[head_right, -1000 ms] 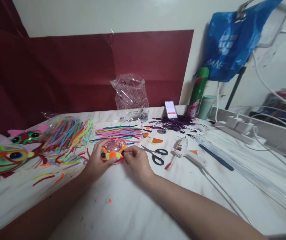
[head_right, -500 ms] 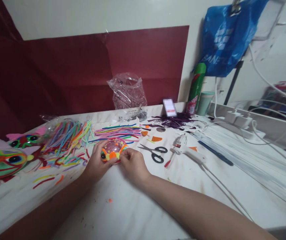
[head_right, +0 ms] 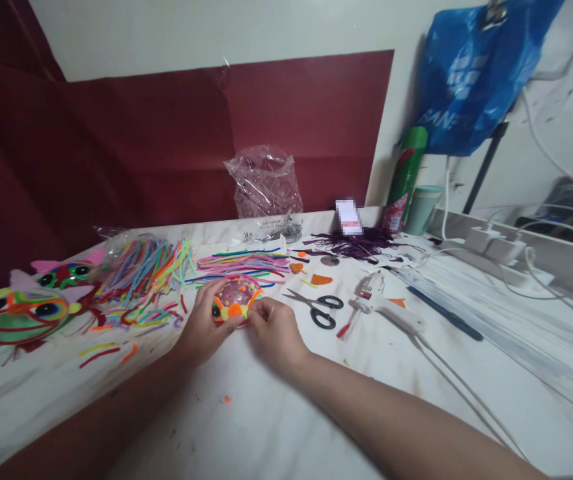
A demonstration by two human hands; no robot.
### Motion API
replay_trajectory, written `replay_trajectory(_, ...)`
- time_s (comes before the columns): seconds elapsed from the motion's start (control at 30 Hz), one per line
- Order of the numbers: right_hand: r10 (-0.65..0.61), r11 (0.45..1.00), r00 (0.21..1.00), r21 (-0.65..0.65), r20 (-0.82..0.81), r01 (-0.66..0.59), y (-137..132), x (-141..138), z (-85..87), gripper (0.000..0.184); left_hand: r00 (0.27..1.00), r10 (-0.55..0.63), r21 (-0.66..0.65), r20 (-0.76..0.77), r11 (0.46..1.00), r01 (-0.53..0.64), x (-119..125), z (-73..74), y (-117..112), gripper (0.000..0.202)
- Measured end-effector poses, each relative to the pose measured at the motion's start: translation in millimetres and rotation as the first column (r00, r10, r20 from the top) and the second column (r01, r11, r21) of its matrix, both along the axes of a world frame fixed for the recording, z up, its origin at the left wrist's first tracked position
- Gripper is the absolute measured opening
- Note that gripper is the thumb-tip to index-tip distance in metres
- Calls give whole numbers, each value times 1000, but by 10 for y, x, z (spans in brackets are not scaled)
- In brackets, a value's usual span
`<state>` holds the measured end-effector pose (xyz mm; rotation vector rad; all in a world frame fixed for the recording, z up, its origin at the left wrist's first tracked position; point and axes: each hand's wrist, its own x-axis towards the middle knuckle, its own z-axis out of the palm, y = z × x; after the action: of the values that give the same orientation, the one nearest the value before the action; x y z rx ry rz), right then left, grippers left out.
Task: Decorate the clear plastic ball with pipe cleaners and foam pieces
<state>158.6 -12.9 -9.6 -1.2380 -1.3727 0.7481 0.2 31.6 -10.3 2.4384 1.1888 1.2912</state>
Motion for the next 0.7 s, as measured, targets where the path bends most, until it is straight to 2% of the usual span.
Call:
replay_trajectory(0.13, -32, 999, 998, 10, 55, 31, -24, -13, 20, 14, 1000, 18, 8, 3, 1000, -18, 7, -29, 8, 62)
replay_trajectory(0.37, -126, 988, 974, 107, 190, 107, -65, -30, 40, 12, 998, 42, 21, 39, 999, -43, 51, -43, -8, 62)
replay_trajectory(0.53, -133, 979, 966, 182, 222, 93, -80, -32, 19, 13, 997, 44, 1, 59, 999, -44, 51, -60, -15, 63)
replay_trajectory(0.7, -123, 983, 963, 161, 238, 86, -99, -42, -8, 11, 997, 29, -16, 72, 999, -28, 58, -40, -30, 65)
